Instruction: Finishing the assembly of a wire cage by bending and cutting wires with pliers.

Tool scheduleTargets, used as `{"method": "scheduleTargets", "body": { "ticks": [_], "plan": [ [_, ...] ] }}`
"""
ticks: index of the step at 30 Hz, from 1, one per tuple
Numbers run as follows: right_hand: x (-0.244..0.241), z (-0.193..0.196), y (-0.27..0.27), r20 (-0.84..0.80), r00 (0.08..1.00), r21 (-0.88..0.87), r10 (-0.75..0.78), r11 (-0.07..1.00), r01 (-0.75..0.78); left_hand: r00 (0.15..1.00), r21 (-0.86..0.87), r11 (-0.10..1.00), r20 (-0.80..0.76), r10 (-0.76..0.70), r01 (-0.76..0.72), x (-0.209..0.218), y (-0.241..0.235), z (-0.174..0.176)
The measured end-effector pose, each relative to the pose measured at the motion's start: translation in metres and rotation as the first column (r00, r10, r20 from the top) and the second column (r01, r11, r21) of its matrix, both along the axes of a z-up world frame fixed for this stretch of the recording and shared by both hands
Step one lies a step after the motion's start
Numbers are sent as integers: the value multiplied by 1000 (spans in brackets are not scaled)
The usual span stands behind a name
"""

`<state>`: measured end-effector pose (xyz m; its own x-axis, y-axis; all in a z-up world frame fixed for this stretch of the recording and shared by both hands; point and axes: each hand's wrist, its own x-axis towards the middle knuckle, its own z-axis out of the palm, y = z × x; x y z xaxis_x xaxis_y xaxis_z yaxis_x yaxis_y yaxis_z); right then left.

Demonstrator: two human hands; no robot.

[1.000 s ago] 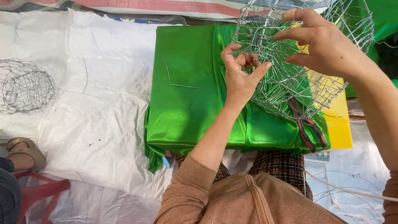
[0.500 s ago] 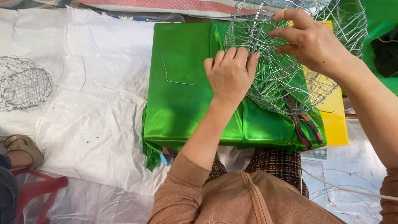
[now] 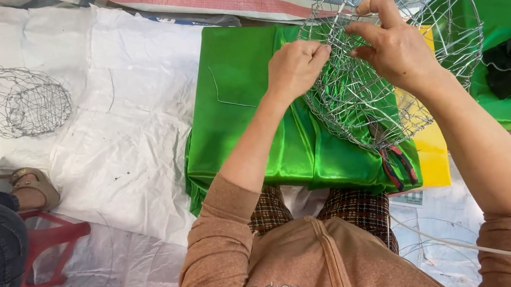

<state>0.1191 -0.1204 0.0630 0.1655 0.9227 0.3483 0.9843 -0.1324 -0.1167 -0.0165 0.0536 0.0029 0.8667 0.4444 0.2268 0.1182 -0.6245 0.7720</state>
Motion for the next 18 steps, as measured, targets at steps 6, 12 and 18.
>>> {"method": "scheduleTargets", "body": {
  "ticks": [6,12,18],
  "plan": [
    [-3,-2,12,132,988,61,-80,995,73,977,5,995,194,-94,95,-26,-30,32],
    [-11,-10,20,85,992,103,-88,991,79,911,146,953,363,198,-266,-28,-29,26],
    [-22,-1,22,104,990,25,-100,995,97,892,368,923,-447,72,110,-7,9,68]
  ]
}}
